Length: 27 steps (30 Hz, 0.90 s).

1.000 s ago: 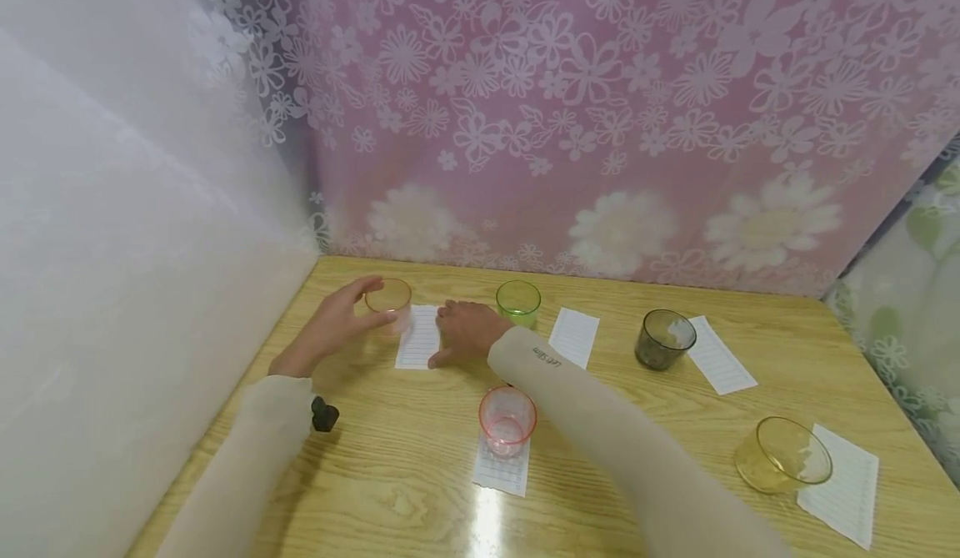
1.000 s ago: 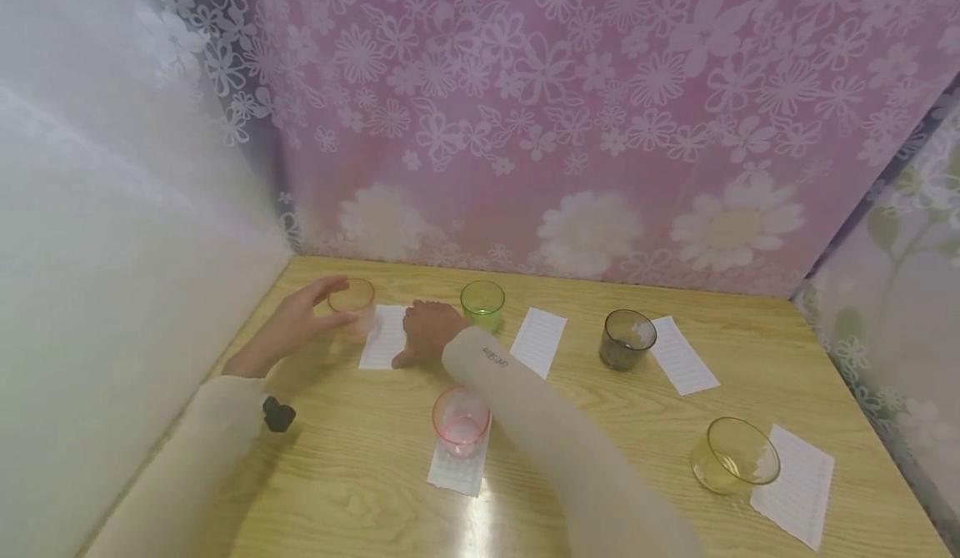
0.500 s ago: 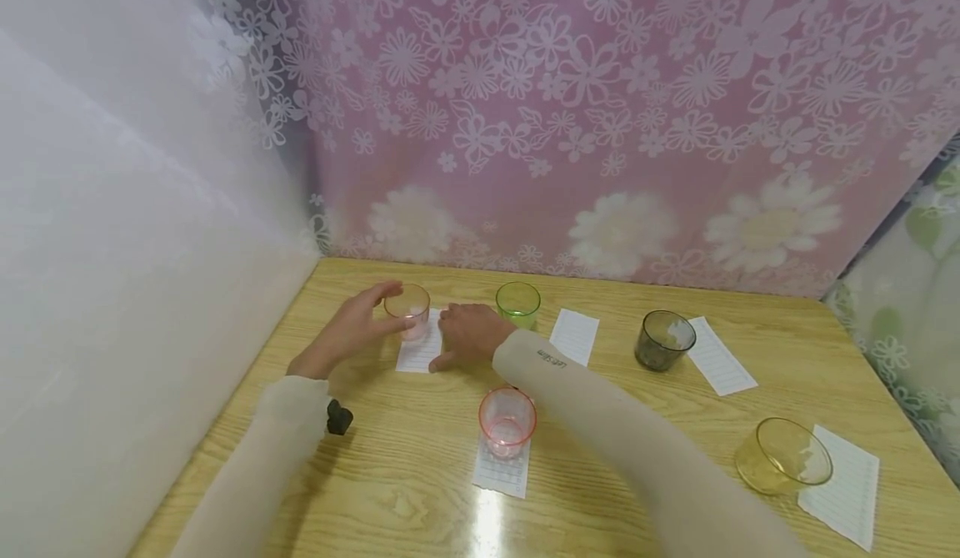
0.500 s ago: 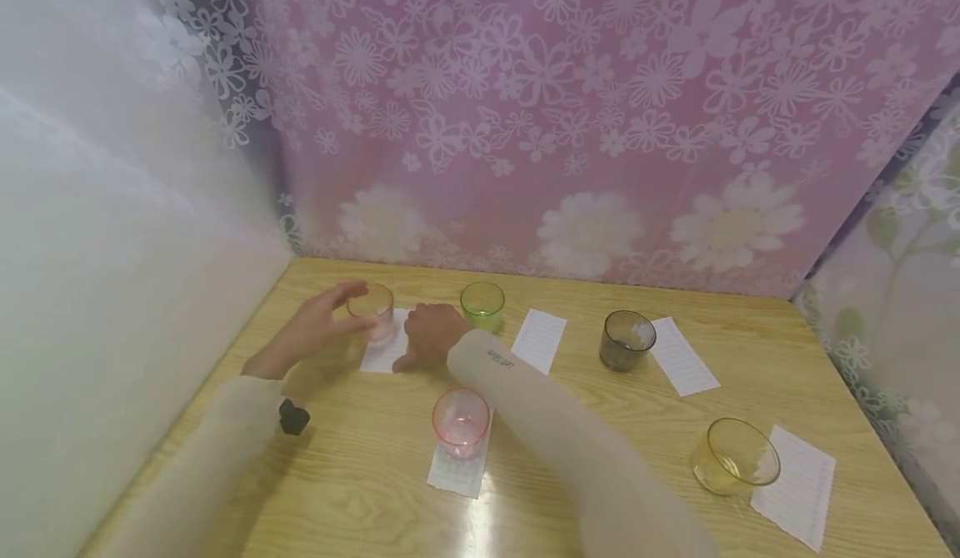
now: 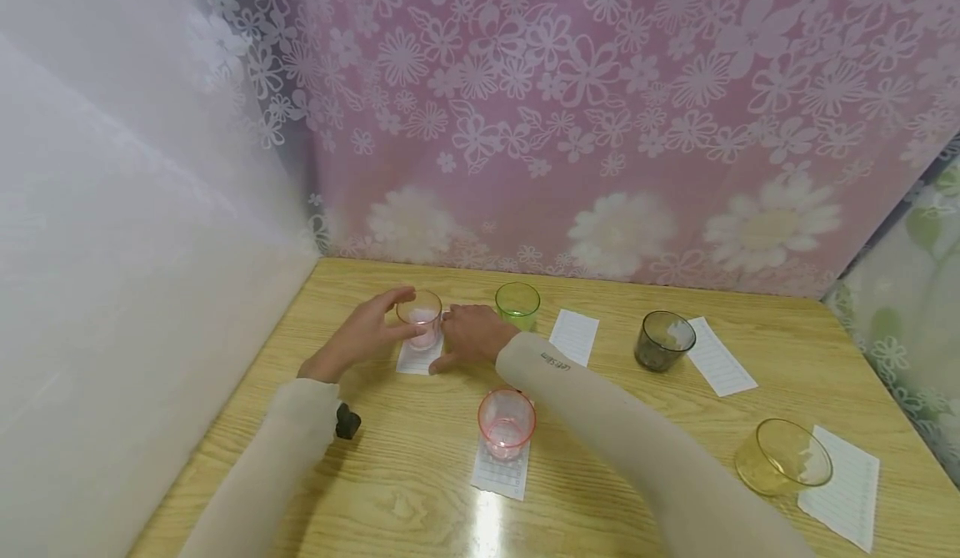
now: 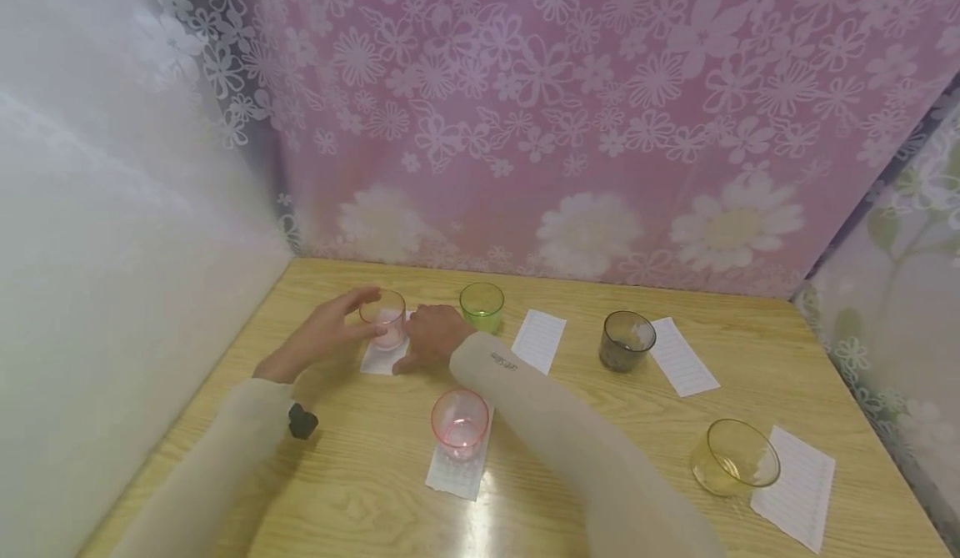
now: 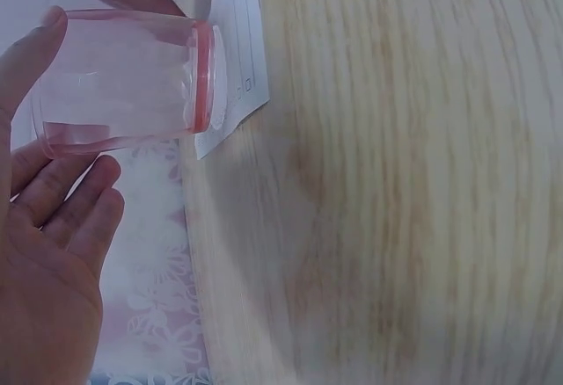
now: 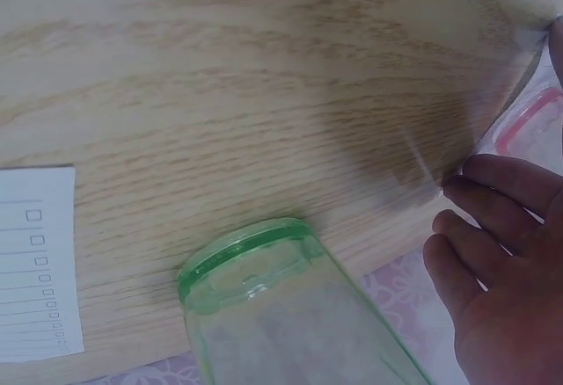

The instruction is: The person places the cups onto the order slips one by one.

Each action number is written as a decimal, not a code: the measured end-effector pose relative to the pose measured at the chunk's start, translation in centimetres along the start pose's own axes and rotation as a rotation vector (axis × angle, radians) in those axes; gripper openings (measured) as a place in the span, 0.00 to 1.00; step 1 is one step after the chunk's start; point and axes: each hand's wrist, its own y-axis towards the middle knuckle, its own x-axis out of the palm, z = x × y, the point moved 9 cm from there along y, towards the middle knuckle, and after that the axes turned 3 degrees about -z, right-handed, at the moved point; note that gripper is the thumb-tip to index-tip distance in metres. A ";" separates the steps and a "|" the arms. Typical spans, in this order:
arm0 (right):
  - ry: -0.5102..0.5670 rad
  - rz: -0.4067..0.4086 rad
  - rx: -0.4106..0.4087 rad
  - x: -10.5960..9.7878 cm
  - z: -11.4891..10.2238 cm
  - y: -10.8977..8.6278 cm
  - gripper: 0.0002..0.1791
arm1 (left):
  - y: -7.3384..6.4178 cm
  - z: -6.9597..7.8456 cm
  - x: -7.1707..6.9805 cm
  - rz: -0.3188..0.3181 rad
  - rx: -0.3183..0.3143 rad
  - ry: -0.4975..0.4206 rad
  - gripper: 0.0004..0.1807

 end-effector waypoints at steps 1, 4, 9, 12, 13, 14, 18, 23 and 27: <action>0.003 0.001 -0.002 0.0 0.0 0.0 0.51 | 0.0 0.0 0.1 -0.001 0.001 -0.002 0.47; 0.010 0.002 -0.007 0.0 0.0 -0.1 0.51 | 0.0 0.1 0.3 -0.008 0.007 -0.005 0.46; 0.002 0.004 -0.015 0.0 0.0 -0.4 0.49 | 0.1 -0.2 0.6 -0.018 0.005 -0.015 0.47; 0.002 0.011 -0.018 0.0 0.0 -0.5 0.48 | 0.1 -0.4 0.8 -0.022 -0.007 -0.025 0.48; 0.004 0.014 -0.019 0.0 0.0 -0.5 0.48 | 0.1 -0.4 0.8 -0.023 -0.011 -0.026 0.48; 0.008 0.018 -0.020 0.1 0.0 -0.5 0.47 | 0.1 -0.4 0.8 -0.024 -0.014 -0.029 0.48; 0.026 0.026 -0.018 0.1 0.0 -0.5 0.46 | 0.0 -0.5 0.8 -0.026 -0.021 -0.026 0.47; 0.039 0.025 -0.019 0.2 0.1 -0.5 0.45 | -0.2 -0.5 0.8 -0.028 -0.024 -0.037 0.48; 0.048 0.017 -0.021 0.4 0.2 -0.4 0.47 | -0.3 -0.6 0.8 -0.029 -0.030 -0.048 0.48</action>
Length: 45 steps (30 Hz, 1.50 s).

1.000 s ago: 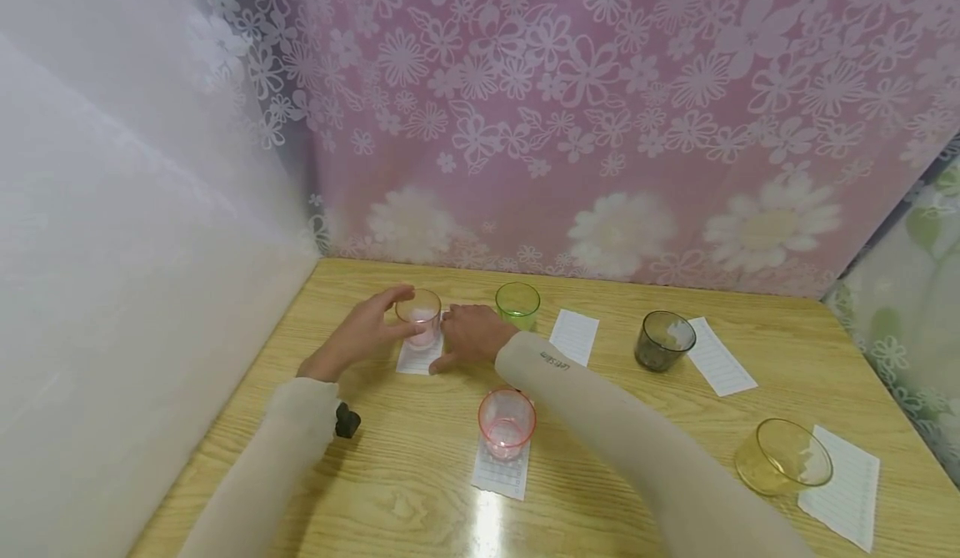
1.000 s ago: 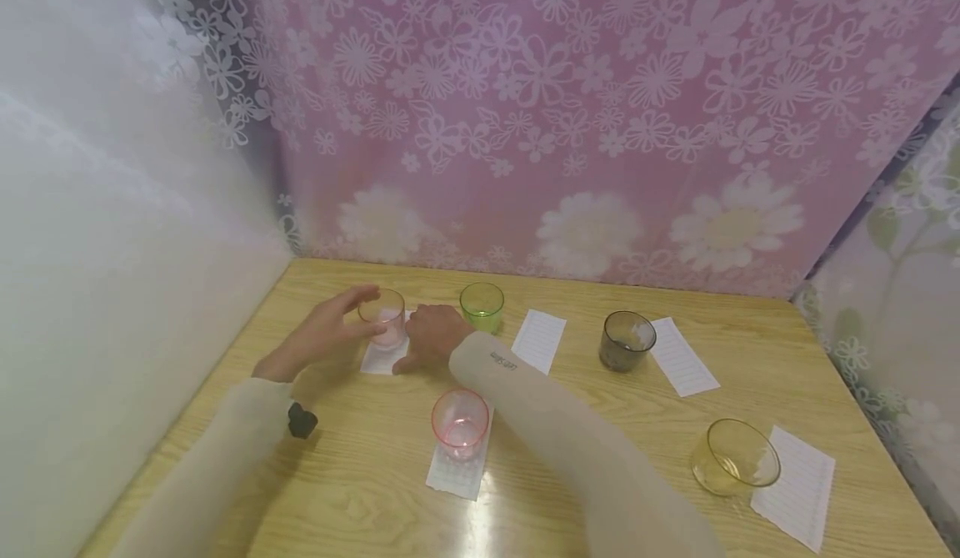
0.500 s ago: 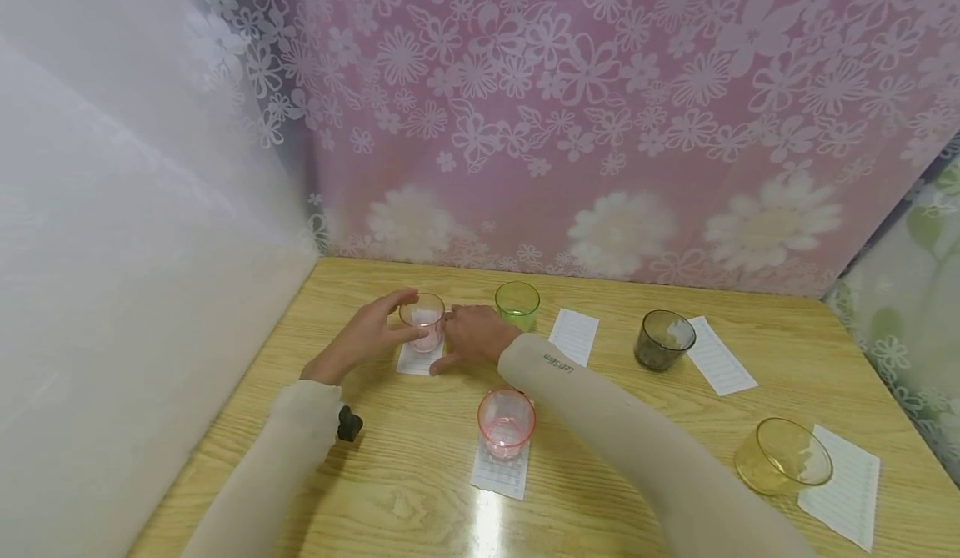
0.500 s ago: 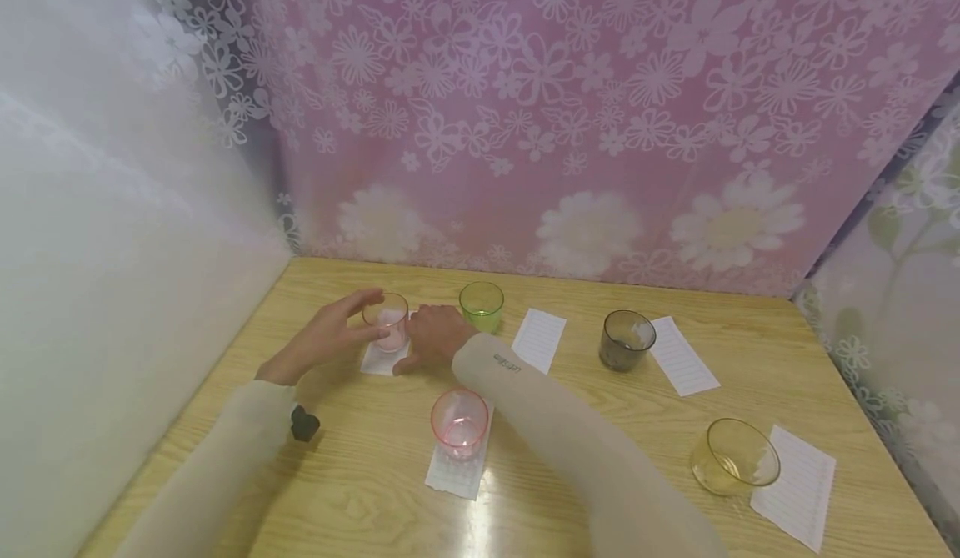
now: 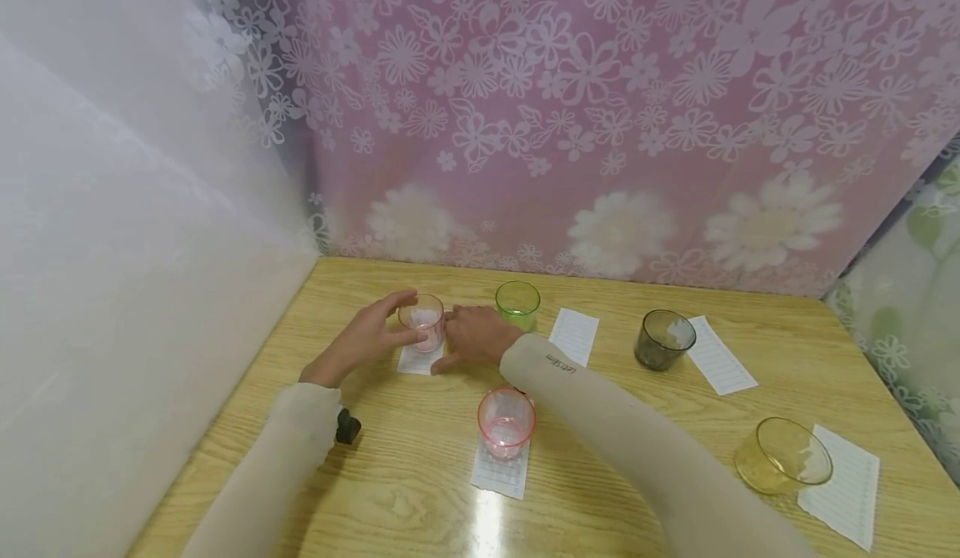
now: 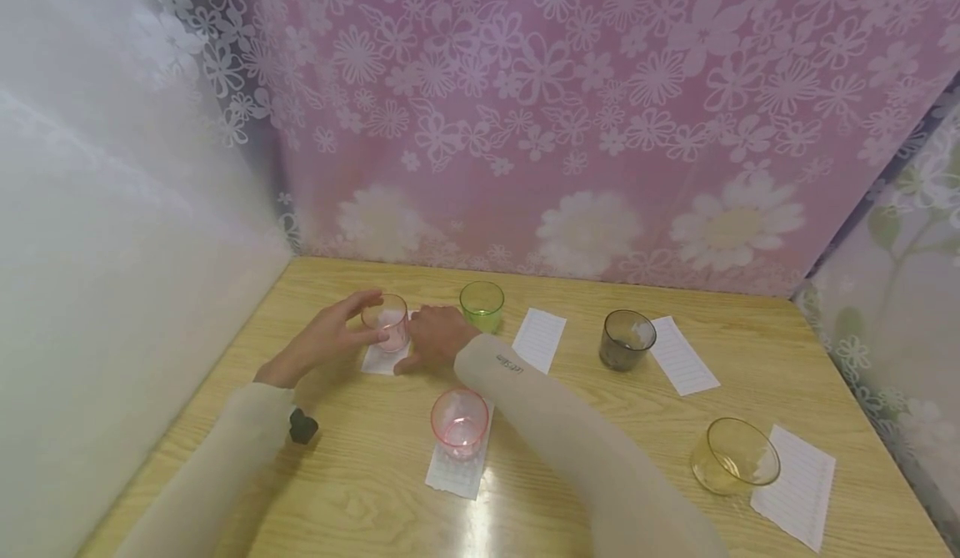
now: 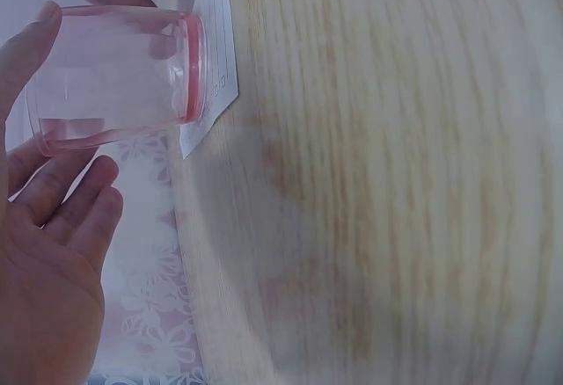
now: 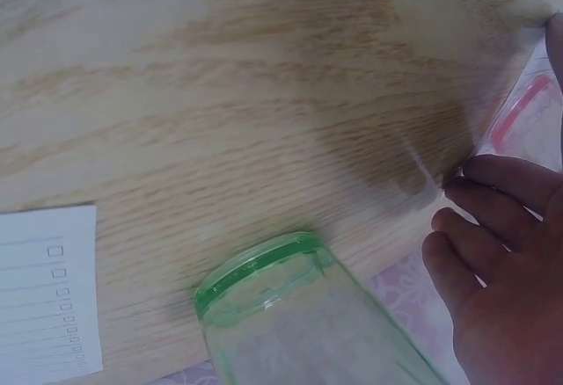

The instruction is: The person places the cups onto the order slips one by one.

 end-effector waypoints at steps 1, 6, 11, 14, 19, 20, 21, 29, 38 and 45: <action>0.008 -0.001 0.000 0.0 0.0 -0.1 0.47 | 0.0 0.0 0.1 -0.001 0.000 0.001 0.49; 0.075 -0.014 0.008 0.0 0.4 -0.5 0.52 | 0.0 -0.1 0.3 -0.016 -0.005 0.013 0.53; 0.112 -0.014 0.003 -0.5 0.9 -1.2 0.53 | 0.0 -0.2 0.1 -0.006 -0.004 0.042 0.55; 0.116 -0.015 -0.006 -1.1 1.1 -1.9 0.50 | -0.2 0.3 -0.4 0.031 0.006 0.062 0.50; 0.137 0.013 -0.039 -2.2 1.0 -3.5 0.46 | -0.9 3.0 -1.5 0.101 0.082 0.105 0.44; 0.142 0.023 -0.051 -2.4 0.9 -3.9 0.45 | -1.1 3.8 -1.6 0.112 0.110 0.116 0.43; 0.148 0.034 -0.062 -2.6 0.9 -4.3 0.44 | -1.3 4.8 -1.6 0.123 0.143 0.126 0.41; 0.180 0.072 -0.082 -3.8 1.4 -7.6 0.39 | -3.2 11.8 -0.4 0.180 0.449 0.239 0.33; 0.304 0.108 -0.096 -3.9 1.9 -11.5 0.34 | -2.3 9.6 -0.3 0.119 0.323 0.305 0.42; 0.349 0.149 -0.117 -3.6 1.7 -14.3 0.32 | -1.5 5.2 0.0 0.045 0.117 0.287 0.44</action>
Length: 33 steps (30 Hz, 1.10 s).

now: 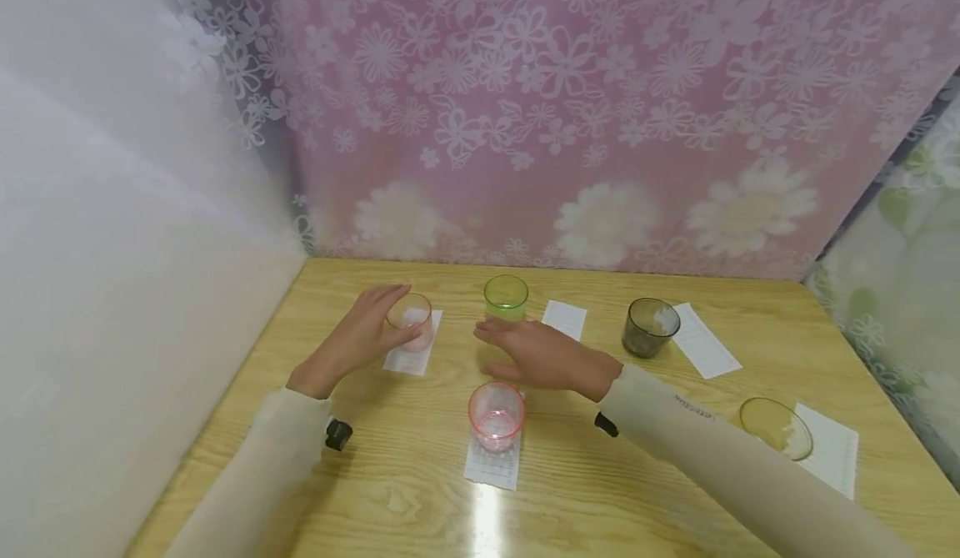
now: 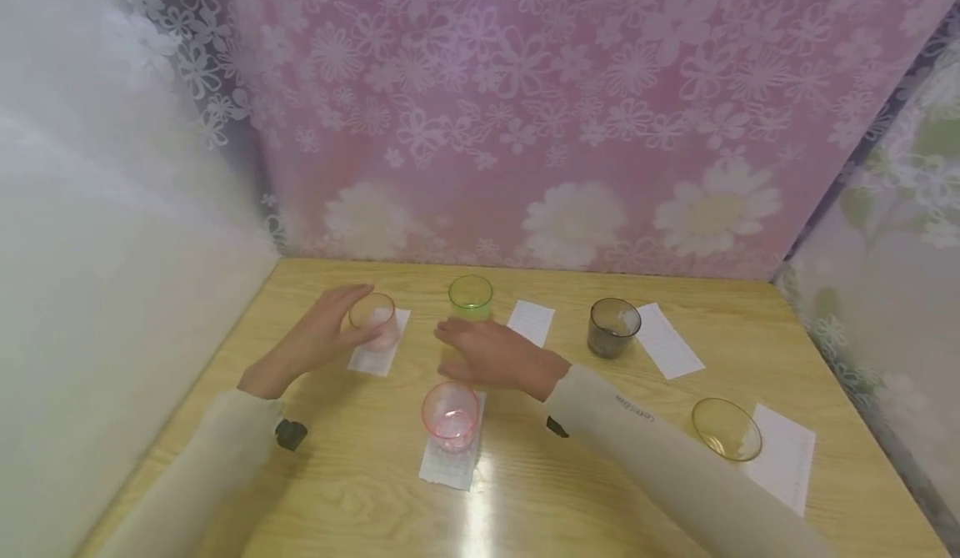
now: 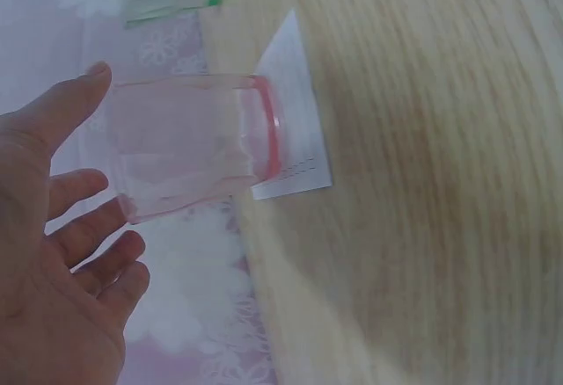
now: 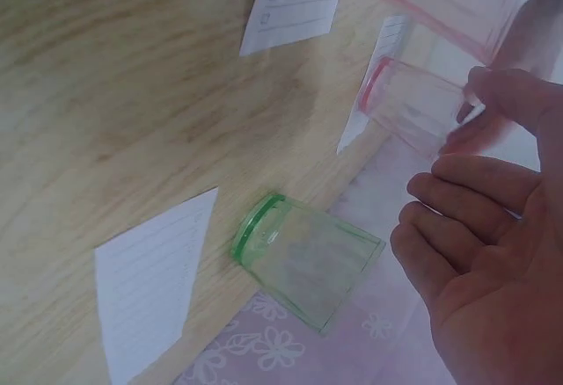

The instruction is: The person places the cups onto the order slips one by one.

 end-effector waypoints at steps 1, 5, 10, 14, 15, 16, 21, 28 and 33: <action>0.003 0.007 -0.007 -0.1 -0.1 -0.4 0.31 | 0.0 -0.2 0.1 -0.003 -0.004 -0.001 0.44; 0.011 0.044 -0.032 -0.2 -0.2 -1.5 0.32 | 0.0 -0.7 0.5 -0.004 -0.015 0.009 0.41; 0.052 0.072 -0.023 0.0 -0.3 -2.7 0.32 | -0.1 -0.9 0.6 0.008 -0.031 0.020 0.42; 0.115 0.087 -0.018 0.3 -0.8 -3.6 0.33 | -0.1 -1.1 0.7 0.015 -0.043 0.012 0.43; 0.134 0.091 -0.013 0.4 -0.9 -3.8 0.33 | -0.1 -1.2 0.7 0.018 -0.046 0.012 0.43; 0.151 0.094 -0.011 0.5 -1.0 -4.0 0.33 | -0.1 -1.2 0.8 0.021 -0.049 0.011 0.43; 0.215 0.098 0.028 1.5 -1.3 -5.0 0.37 | 0.0 -1.5 0.8 0.025 -0.071 0.006 0.44; 0.212 0.134 0.089 2.7 -1.5 -5.8 0.48 | 0.1 -1.7 1.1 0.026 -0.069 0.008 0.45; 0.225 0.132 0.120 3.7 -1.2 -6.0 0.52 | 0.3 -1.8 1.3 0.019 -0.064 -0.015 0.45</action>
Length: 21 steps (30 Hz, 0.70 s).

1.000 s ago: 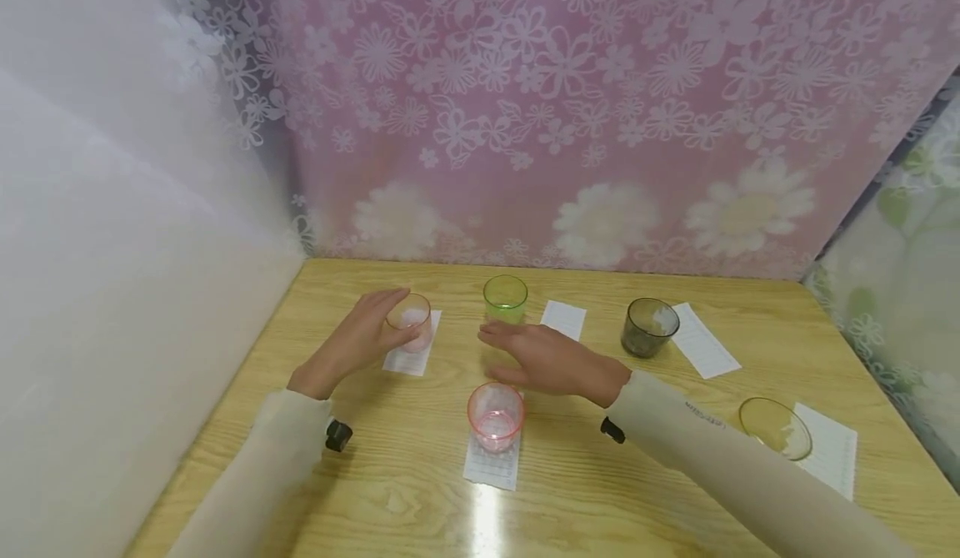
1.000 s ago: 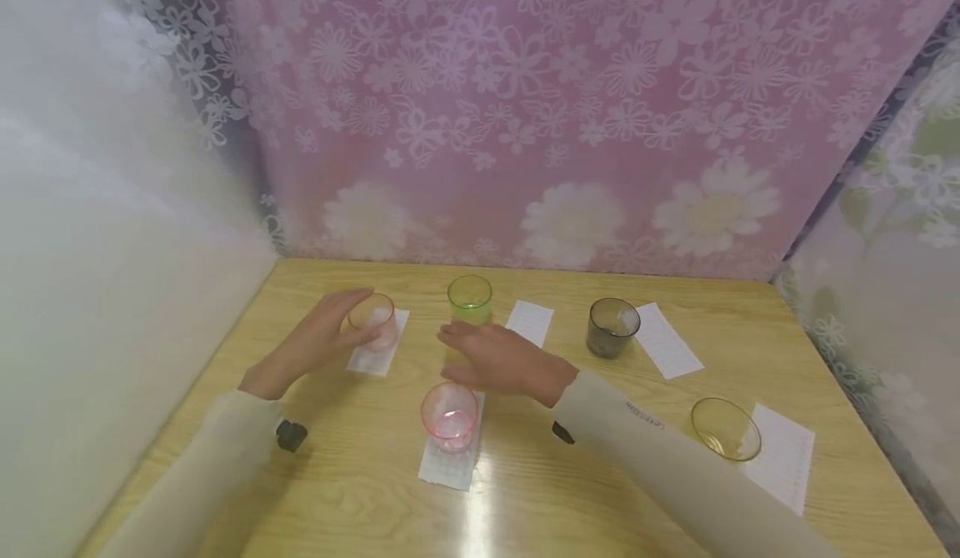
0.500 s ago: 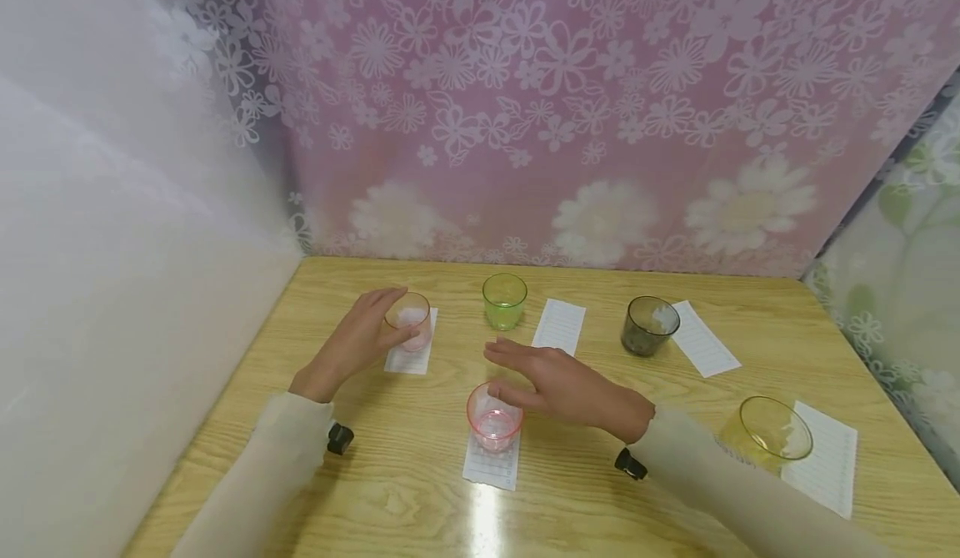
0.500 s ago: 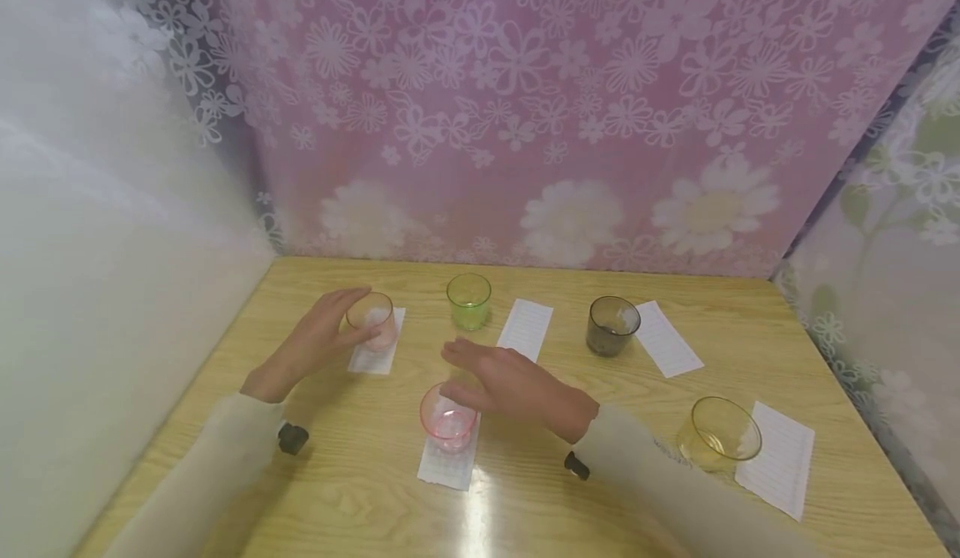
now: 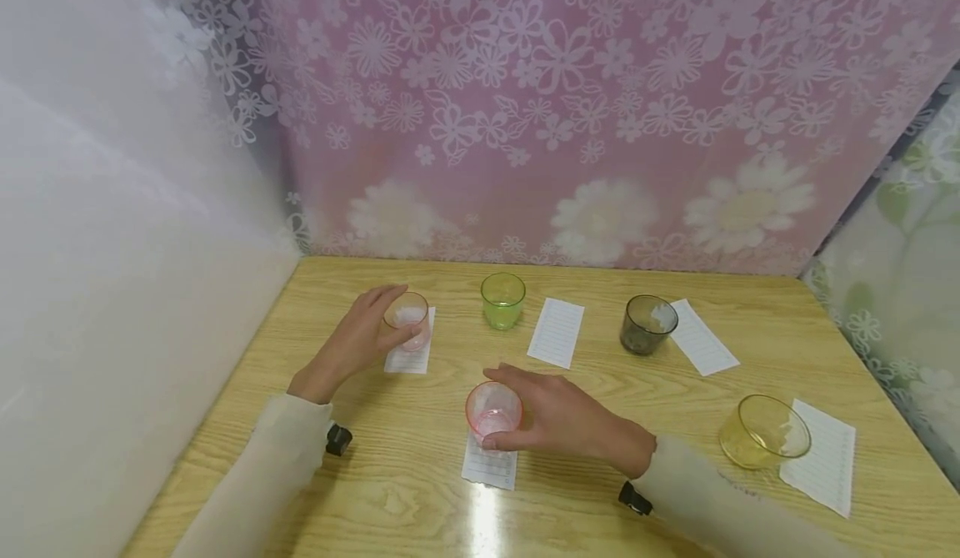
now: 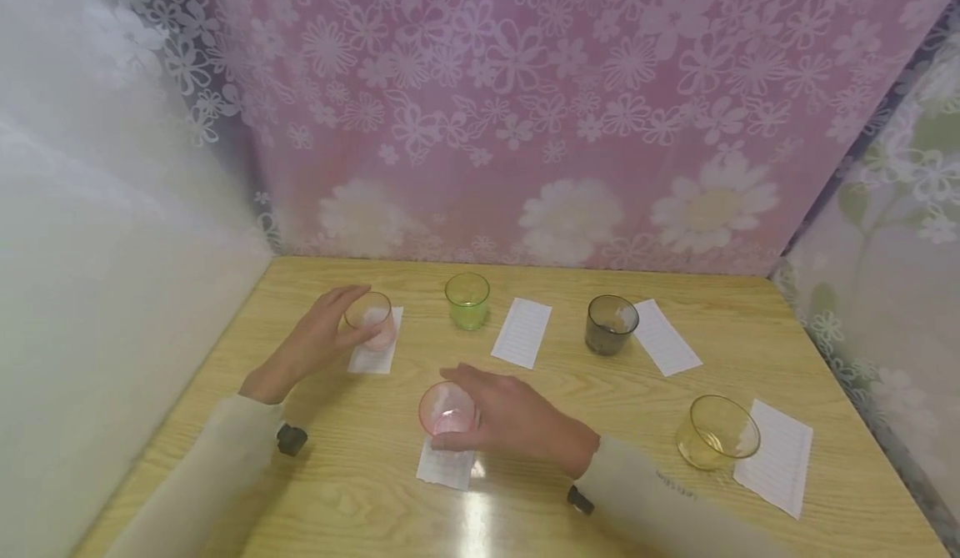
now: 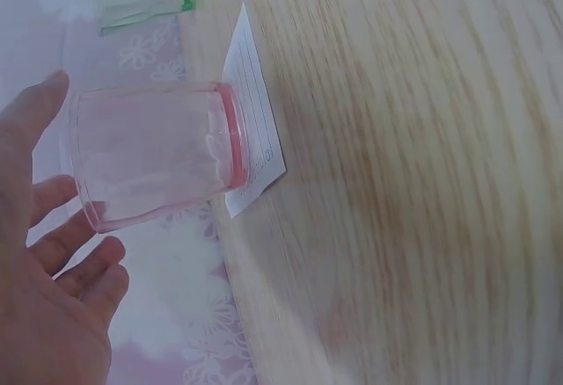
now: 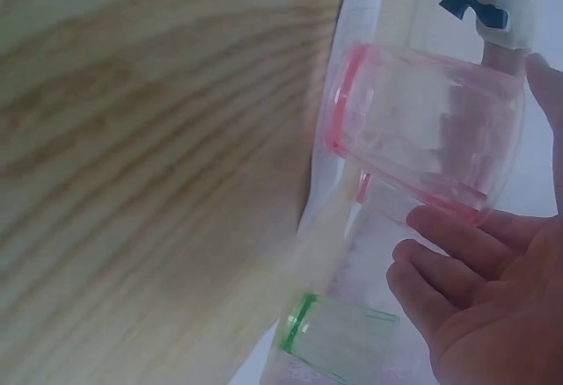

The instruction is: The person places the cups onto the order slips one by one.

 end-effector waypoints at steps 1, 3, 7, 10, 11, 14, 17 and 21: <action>0.001 0.000 0.001 0.1 0.0 0.0 0.52 | 0.0 0.0 0.0 0.001 0.005 -0.003 0.45; -0.001 0.001 -0.002 0.2 0.0 0.0 0.52 | 0.1 0.2 0.0 0.008 0.017 -0.011 0.45; 0.000 0.007 -0.012 0.3 -0.1 0.0 0.50 | 0.1 0.7 -0.2 0.024 0.038 -0.020 0.44; 0.005 0.004 -0.024 0.2 -0.2 0.0 0.50 | 0.2 1.1 -0.3 0.035 0.052 -0.019 0.44; 0.008 0.001 -0.028 0.2 -0.2 0.0 0.49 | 0.3 1.3 -0.4 0.039 0.059 -0.014 0.43; 0.015 -0.008 -0.037 0.2 -0.3 -0.1 0.49 | 0.5 1.7 -0.4 0.044 0.075 -0.007 0.43; 0.019 -0.016 -0.046 0.3 -0.4 -0.1 0.49 | 0.7 2.1 -0.3 0.040 0.077 -0.015 0.43; 0.010 -0.020 -0.069 0.3 -0.4 0.0 0.48 | 1.0 2.7 -0.2 0.026 0.073 -0.020 0.43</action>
